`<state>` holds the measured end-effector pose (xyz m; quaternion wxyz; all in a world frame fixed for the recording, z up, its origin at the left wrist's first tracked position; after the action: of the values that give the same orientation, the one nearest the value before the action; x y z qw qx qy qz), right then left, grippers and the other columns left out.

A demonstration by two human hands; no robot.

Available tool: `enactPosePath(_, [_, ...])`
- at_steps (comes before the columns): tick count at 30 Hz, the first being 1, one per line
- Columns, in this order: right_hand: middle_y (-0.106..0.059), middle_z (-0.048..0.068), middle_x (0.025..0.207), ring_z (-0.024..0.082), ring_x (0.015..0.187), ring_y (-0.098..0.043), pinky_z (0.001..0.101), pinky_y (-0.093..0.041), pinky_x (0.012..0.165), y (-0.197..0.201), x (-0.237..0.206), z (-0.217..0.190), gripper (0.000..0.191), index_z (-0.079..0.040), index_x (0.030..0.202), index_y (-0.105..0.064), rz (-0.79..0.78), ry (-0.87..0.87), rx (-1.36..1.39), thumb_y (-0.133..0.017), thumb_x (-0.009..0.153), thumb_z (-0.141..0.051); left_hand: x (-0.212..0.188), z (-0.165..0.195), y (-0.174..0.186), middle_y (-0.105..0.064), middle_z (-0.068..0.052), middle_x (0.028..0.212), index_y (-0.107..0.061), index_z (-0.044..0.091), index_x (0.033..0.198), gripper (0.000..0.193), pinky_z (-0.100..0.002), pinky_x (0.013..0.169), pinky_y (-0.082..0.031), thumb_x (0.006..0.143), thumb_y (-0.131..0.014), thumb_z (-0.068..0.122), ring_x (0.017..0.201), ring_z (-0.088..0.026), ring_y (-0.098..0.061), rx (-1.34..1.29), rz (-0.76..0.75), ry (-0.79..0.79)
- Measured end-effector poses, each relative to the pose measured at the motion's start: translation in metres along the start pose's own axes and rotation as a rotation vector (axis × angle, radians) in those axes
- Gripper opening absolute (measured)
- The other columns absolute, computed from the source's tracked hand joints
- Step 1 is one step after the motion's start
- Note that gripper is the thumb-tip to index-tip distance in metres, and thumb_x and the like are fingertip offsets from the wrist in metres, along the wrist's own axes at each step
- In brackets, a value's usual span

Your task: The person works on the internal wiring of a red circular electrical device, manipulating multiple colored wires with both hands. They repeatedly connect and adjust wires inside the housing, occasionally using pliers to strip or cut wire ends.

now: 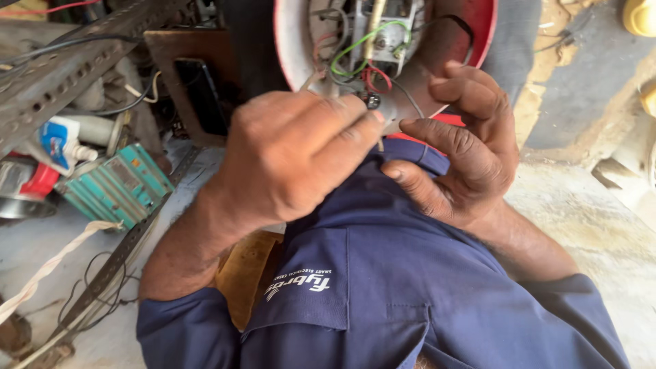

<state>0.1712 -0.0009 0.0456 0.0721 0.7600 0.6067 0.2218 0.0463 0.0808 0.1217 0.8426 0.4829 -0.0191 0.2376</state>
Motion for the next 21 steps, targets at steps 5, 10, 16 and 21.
enactPosePath(5, [-0.059, 0.024, 0.118, 0.037, 0.116, -0.061, 0.0536, -0.056, 0.102, 0.006, 0.000, 0.008, 0.031, 0.006, 0.093, -0.072, 0.065, -0.009, 0.059, -0.087, 0.081, -0.019, 0.025, 0.014, -0.016, -0.067, -0.011, 0.097, -0.073, -0.003, 0.112, 0.021, -0.031, 0.057, -0.051, 0.095, -0.072, 0.010, 0.073, -0.018, -0.065, 0.040, -0.018, -0.050])
enactPosePath(10, [-0.053, 0.026, 0.128, 0.038, 0.125, -0.053, 0.0443, -0.054, 0.097, 0.007, -0.006, 0.014, 0.019, 0.003, 0.097, -0.075, 0.032, -0.064, 0.022, -0.084, 0.086, -0.010, 0.023, 0.006, -0.031, -0.066, -0.007, 0.099, -0.072, 0.001, 0.109, 0.019, -0.034, 0.061, -0.050, 0.094, -0.073, 0.012, 0.076, -0.019, -0.060, -0.077, -0.050, 0.015])
enactPosePath(16, [-0.049, 0.024, 0.140, 0.033, 0.117, -0.055, 0.0391, -0.052, 0.090, 0.011, -0.025, 0.035, 0.016, 0.001, 0.104, -0.079, 0.006, -0.146, -0.132, -0.085, 0.091, -0.005, 0.004, -0.016, -0.079, -0.058, -0.007, 0.112, -0.067, 0.004, 0.102, 0.006, -0.042, 0.093, -0.045, 0.100, -0.067, 0.010, 0.106, -0.025, -0.050, 0.099, -0.158, 0.168])
enactPosePath(21, [-0.043, 0.014, 0.152, 0.018, 0.110, -0.059, 0.0274, -0.056, 0.090, 0.025, -0.054, 0.092, 0.049, -0.005, 0.146, -0.051, 0.101, -0.466, 0.173, -0.082, 0.108, -0.012, -0.023, -0.035, -0.091, -0.056, -0.006, 0.113, -0.068, 0.005, 0.107, 0.011, -0.044, 0.092, -0.039, 0.100, -0.063, 0.011, 0.108, -0.026, -0.047, 0.276, -0.184, 0.255])
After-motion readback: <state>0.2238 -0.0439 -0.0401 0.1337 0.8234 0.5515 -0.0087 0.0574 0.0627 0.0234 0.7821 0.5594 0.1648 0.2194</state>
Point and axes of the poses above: each hand's wrist, its own x-axis towards the middle knuckle, its own y-axis out of the back of the hand, z = x × y, the point moved 10 cm from there along x, towards the middle knuckle
